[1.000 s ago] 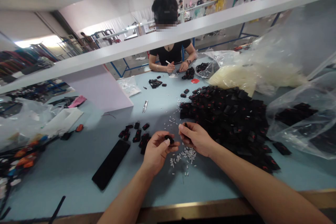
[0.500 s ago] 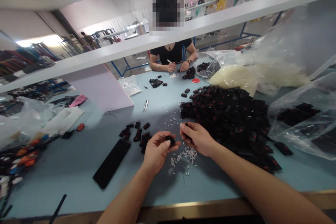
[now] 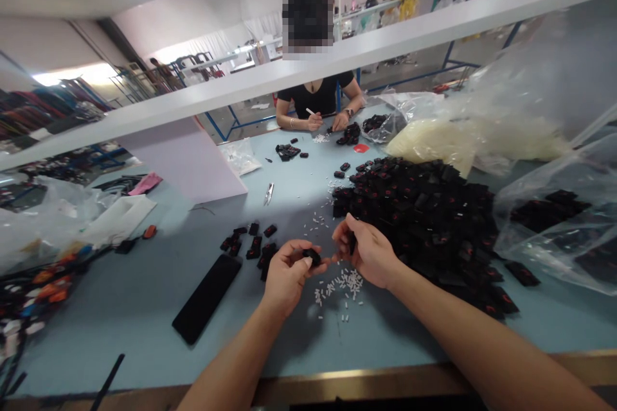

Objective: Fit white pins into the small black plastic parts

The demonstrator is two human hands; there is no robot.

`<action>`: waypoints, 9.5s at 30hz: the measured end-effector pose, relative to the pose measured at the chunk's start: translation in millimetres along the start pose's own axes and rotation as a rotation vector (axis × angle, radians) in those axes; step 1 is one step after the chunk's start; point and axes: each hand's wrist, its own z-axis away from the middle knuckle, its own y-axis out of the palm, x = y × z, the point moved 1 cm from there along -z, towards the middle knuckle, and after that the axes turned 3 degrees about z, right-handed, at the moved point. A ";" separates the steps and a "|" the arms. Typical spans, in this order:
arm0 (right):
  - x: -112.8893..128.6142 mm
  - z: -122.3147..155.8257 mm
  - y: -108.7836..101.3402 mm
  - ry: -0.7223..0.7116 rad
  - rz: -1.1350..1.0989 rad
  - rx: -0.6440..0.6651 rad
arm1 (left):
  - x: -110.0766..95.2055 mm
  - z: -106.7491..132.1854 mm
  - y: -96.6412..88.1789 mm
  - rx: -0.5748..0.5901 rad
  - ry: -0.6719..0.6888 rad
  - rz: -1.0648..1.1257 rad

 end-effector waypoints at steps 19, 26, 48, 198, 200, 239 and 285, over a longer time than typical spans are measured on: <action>8.3 9.5 3.8 -0.204 0.507 0.129 | 6.1 -2.0 -3.8 0.045 0.085 -0.007; 6.2 10.0 4.8 -0.211 0.542 0.110 | 5.9 -2.0 -4.4 0.031 0.080 -0.021; -5.2 8.9 1.2 -0.321 0.683 0.057 | 3.9 1.7 -0.6 0.021 0.089 -0.028; 6.8 -3.2 -18.0 -0.395 1.847 0.393 | -14.3 -17.0 -27.4 -0.135 0.348 -1.088; 6.9 -3.8 -16.5 -0.364 1.918 0.419 | -8.7 -17.4 -25.3 -0.080 0.244 -0.827; -4.4 -2.7 -3.0 -0.116 0.500 0.178 | -3.5 -4.6 -6.1 0.084 -0.046 -0.020; -7.2 -0.7 -2.7 -0.033 0.445 0.298 | 3.9 -2.7 -9.3 0.172 -0.004 -0.140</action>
